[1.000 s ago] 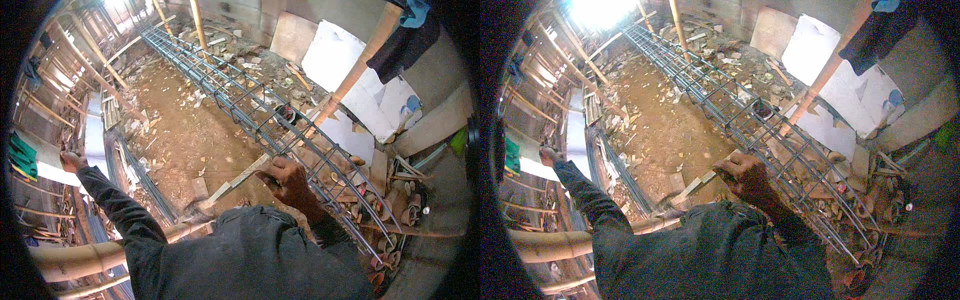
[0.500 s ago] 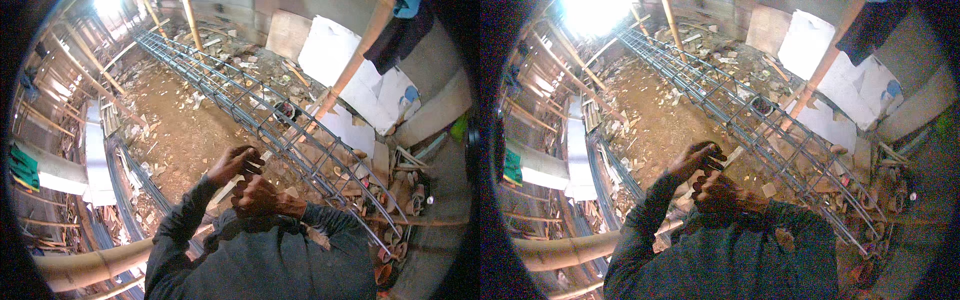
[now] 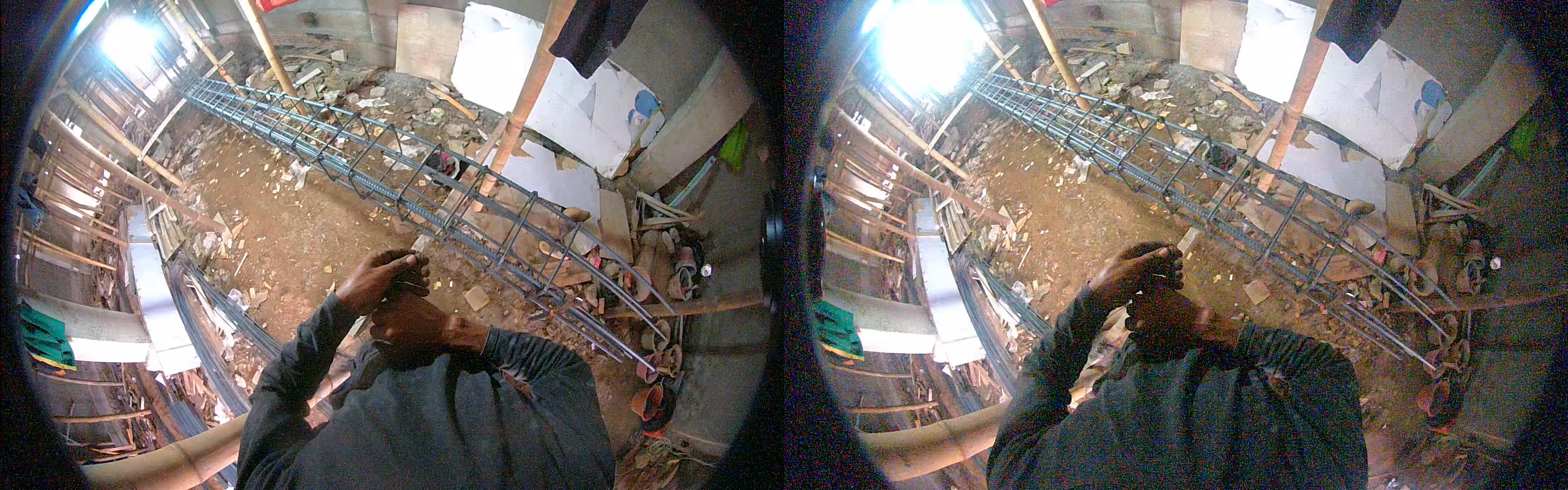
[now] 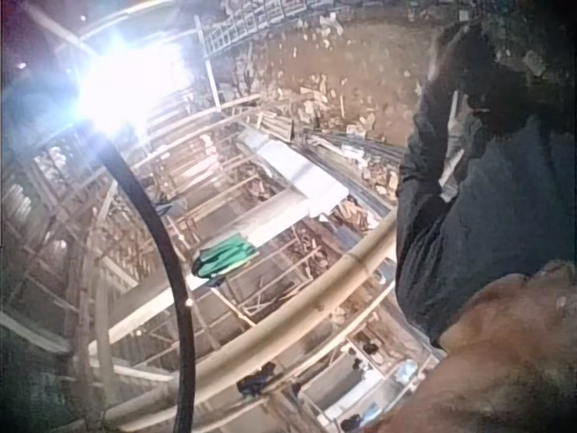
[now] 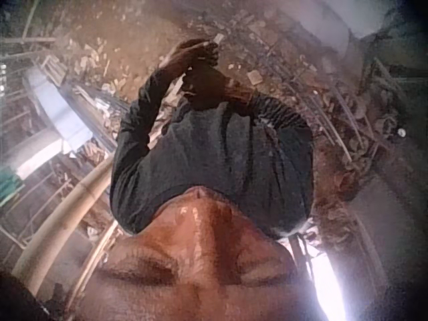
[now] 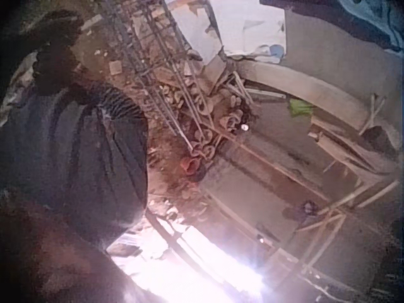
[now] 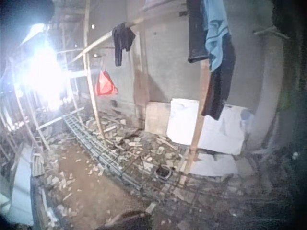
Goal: The person ties a rebar cage using wire and a hand tool. They repeatedly wrap wire around intersecting rebar bars and twist it to secure the joints, moving along the length of the cage.
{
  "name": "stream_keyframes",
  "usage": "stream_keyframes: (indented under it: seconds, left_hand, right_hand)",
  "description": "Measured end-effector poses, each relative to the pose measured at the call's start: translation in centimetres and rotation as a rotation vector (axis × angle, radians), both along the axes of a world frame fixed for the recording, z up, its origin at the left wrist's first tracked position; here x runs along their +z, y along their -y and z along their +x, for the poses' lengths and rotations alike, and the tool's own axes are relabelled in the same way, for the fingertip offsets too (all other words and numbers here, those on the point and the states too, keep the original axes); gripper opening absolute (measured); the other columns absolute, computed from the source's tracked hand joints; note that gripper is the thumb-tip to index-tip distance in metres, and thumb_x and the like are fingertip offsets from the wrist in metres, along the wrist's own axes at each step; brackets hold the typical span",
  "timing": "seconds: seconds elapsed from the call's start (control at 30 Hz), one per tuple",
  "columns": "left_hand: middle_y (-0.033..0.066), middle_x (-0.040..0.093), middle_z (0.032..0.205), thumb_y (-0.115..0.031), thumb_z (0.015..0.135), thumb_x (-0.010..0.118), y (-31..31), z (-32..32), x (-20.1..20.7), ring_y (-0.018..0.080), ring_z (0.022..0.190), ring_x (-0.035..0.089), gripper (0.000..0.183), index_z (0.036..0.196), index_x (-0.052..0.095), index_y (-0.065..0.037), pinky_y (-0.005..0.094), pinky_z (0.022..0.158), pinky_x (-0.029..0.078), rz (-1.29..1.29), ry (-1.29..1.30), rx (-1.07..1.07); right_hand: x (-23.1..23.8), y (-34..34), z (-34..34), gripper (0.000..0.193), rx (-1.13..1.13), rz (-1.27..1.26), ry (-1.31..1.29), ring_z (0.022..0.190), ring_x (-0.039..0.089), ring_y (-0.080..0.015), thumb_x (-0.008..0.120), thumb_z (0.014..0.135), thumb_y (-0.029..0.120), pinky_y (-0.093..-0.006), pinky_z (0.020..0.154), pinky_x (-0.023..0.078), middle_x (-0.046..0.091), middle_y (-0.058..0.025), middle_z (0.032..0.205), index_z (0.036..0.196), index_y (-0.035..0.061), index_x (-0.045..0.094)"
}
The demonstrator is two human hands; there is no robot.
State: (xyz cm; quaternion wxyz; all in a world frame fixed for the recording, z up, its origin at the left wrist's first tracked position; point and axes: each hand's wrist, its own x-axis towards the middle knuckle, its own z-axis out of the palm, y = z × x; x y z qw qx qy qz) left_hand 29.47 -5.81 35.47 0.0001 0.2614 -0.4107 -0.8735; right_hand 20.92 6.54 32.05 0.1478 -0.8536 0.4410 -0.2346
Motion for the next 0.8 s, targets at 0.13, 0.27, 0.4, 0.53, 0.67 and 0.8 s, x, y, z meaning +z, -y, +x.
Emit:
stream_keyframes:
  seconds: [0.13, 0.27, 0.4, 0.53, 0.67, 0.8]
  left_hand:
    - [0.0127, 0.071, 0.113, -0.018, 0.105, 0.066, -0.1, 1.1, 0.3, 0.0289, 0.101, 0.074, 0.036, 0.132, 0.061, 0.005, 0.0435, 0.095, 0.063, -0.018, 0.058, 0.051]
    - [0.0115, 0.070, 0.111, -0.018, 0.102, 0.071, 0.3, 2.0, 0.3, 0.0254, 0.099, 0.073, 0.038, 0.131, 0.062, 0.005, 0.0398, 0.092, 0.063, -0.023, 0.067, 0.072]
    - [0.0074, 0.073, 0.117, -0.024, 0.102, 0.072, 2.0, 2.4, -0.6, 0.0178, 0.101, 0.069, 0.040, 0.133, 0.066, 0.000, 0.0339, 0.087, 0.059, -0.252, 0.079, 0.162]
    - [0.0033, 0.072, 0.111, -0.025, 0.103, 0.070, 3.0, 3.0, -2.1, 0.0102, 0.089, 0.063, 0.035, 0.129, 0.069, -0.001, 0.0263, 0.075, 0.053, -0.374, 0.056, 0.279]
    - [0.0042, 0.072, 0.104, -0.021, 0.104, 0.067, 2.1, 2.1, -3.5, 0.0097, 0.082, 0.060, 0.029, 0.124, 0.070, 0.000, 0.0254, 0.069, 0.050, -0.483, 0.029, 0.373]
    - [0.0043, 0.071, 0.093, -0.011, 0.103, 0.062, 0.8, 0.6, -4.1, 0.0097, 0.073, 0.058, 0.021, 0.117, 0.072, 0.001, 0.0263, 0.065, 0.047, -0.627, 0.026, 0.410]
  right_hand:
    - [-1.4, 0.0, 0.5, 0.018, 0.029, -0.133, -0.003, 0.087, 0.066, -0.0365, 0.071, 0.076, 0.024, -0.0502, 0.075, 0.052, 0.067, -0.0143, 0.083, 0.082, 0.0074, 0.070]
    - [-1.4, 0.3, 1.3, 0.018, 0.016, -0.240, 0.170, 0.095, 0.065, -0.0352, 0.073, 0.077, 0.023, -0.0486, 0.082, 0.053, 0.068, -0.0135, 0.093, 0.090, 0.0096, 0.072]
    - [-0.5, -0.3, 1.3, 0.022, -0.127, -0.378, 0.303, 0.104, 0.066, -0.0349, 0.074, 0.085, 0.021, -0.0448, 0.091, 0.054, 0.070, -0.0132, 0.099, 0.102, 0.0075, 0.074]
    - [0.1, -0.6, -0.6, 0.022, -0.492, -0.250, 0.094, 0.103, 0.069, -0.0317, 0.078, 0.085, 0.019, -0.0436, 0.093, 0.056, 0.073, -0.0117, 0.102, 0.104, 0.0072, 0.077]
    - [0.2, 1.0, -1.9, 0.018, -0.935, 0.172, 1.054, 0.094, 0.072, -0.0175, 0.077, 0.096, 0.017, -0.0332, 0.089, 0.056, 0.076, -0.0075, 0.098, 0.105, 0.0024, 0.076]
    - [-0.3, 2.6, -2.6, 0.023, -0.916, 0.179, 1.059, 0.082, 0.074, -0.0171, 0.079, 0.095, 0.023, -0.0331, 0.081, 0.058, 0.079, -0.0093, 0.090, 0.104, 0.0017, 0.078]
